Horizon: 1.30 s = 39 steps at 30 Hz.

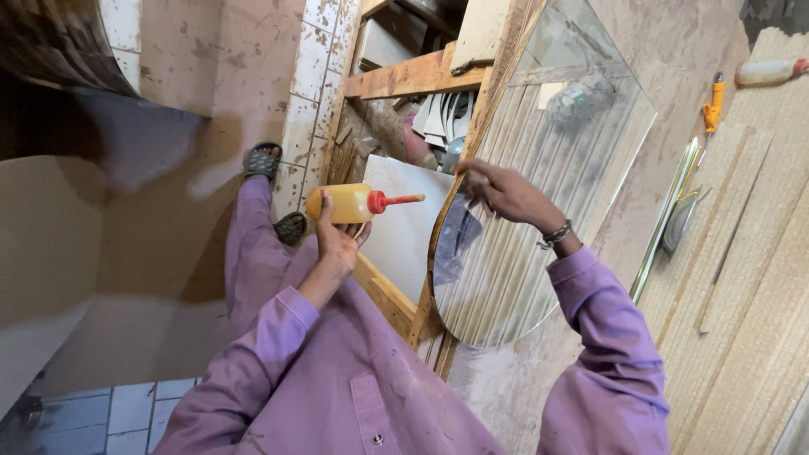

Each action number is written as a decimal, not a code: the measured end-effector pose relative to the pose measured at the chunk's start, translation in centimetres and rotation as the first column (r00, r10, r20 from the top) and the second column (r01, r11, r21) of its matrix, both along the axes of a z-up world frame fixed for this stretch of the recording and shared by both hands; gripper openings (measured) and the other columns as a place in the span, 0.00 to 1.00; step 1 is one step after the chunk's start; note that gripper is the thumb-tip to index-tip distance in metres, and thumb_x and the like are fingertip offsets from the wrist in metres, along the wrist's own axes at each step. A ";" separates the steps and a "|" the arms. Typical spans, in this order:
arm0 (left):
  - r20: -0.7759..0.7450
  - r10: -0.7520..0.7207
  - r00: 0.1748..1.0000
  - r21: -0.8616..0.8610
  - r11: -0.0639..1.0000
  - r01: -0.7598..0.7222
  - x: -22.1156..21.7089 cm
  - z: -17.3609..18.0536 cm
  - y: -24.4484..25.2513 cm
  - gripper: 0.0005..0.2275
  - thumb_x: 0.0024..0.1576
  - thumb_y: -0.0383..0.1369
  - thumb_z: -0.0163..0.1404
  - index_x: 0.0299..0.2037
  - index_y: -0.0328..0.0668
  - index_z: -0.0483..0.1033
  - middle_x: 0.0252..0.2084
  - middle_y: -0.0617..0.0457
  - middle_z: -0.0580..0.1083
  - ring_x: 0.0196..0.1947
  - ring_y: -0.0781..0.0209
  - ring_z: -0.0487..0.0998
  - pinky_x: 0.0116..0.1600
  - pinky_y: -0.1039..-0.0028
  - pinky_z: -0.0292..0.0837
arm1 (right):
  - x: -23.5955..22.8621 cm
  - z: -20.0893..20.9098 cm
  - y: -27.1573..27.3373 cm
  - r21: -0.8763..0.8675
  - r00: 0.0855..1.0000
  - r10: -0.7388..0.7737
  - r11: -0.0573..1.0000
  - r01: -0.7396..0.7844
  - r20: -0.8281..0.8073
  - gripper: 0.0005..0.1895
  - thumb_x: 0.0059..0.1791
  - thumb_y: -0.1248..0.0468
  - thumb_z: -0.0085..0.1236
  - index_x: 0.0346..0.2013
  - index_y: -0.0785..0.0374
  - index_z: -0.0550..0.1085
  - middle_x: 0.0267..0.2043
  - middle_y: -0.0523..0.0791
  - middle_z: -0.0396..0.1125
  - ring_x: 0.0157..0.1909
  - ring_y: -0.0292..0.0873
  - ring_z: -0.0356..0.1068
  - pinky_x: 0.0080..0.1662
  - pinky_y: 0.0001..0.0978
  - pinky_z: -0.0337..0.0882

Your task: The person applies glue from a yellow bottle along the edges of a mirror, smoothing it with a finger. The person repeats this process on multiple mirrors, handling each one individually.

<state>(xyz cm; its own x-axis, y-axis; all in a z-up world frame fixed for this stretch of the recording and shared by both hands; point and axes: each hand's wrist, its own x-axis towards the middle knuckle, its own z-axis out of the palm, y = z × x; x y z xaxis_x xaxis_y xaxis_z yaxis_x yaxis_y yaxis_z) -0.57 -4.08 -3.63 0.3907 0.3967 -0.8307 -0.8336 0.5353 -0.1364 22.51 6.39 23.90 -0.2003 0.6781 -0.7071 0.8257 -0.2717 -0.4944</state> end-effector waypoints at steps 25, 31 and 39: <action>-0.040 0.101 0.994 -0.006 0.995 -0.102 -5.3 -2.2 8.0 0.34 0.49 0.56 0.59 0.61 0.50 0.67 0.58 0.52 0.69 0.56 0.56 0.72 0.52 0.62 0.73 | 17.4 1.6 20.0 0.225 0.419 0.322 0.496 -0.838 0.849 0.39 0.49 0.64 0.55 0.74 0.30 0.64 0.24 0.46 0.69 0.22 0.49 0.68 0.28 0.43 0.67; 0.055 0.003 0.998 0.101 0.995 -0.008 -4.2 1.1 11.7 0.30 0.50 0.56 0.56 0.58 0.51 0.69 0.53 0.54 0.74 0.50 0.58 0.75 0.45 0.67 0.71 | 15.7 0.1 21.7 0.340 0.577 0.237 0.613 -0.713 0.782 0.31 0.52 0.63 0.54 0.71 0.41 0.68 0.22 0.49 0.67 0.24 0.52 0.68 0.29 0.47 0.68; 0.049 -0.111 0.993 0.103 0.989 0.106 -3.9 1.6 11.7 0.29 0.50 0.56 0.56 0.58 0.52 0.70 0.52 0.55 0.75 0.49 0.59 0.75 0.44 0.67 0.71 | 12.6 -0.5 18.7 0.219 0.739 0.199 0.878 -0.426 0.644 0.28 0.53 0.64 0.46 0.68 0.41 0.69 0.27 0.47 0.73 0.22 0.48 0.70 0.33 0.42 0.73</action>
<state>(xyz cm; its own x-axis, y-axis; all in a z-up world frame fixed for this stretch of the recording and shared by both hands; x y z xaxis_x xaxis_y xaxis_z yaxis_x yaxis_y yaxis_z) -4.51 7.67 -2.07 0.4796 0.4293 -0.7654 -0.7627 0.6352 -0.1217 35.08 25.13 23.37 -0.0684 0.8638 -0.4992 0.9839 0.1412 0.1096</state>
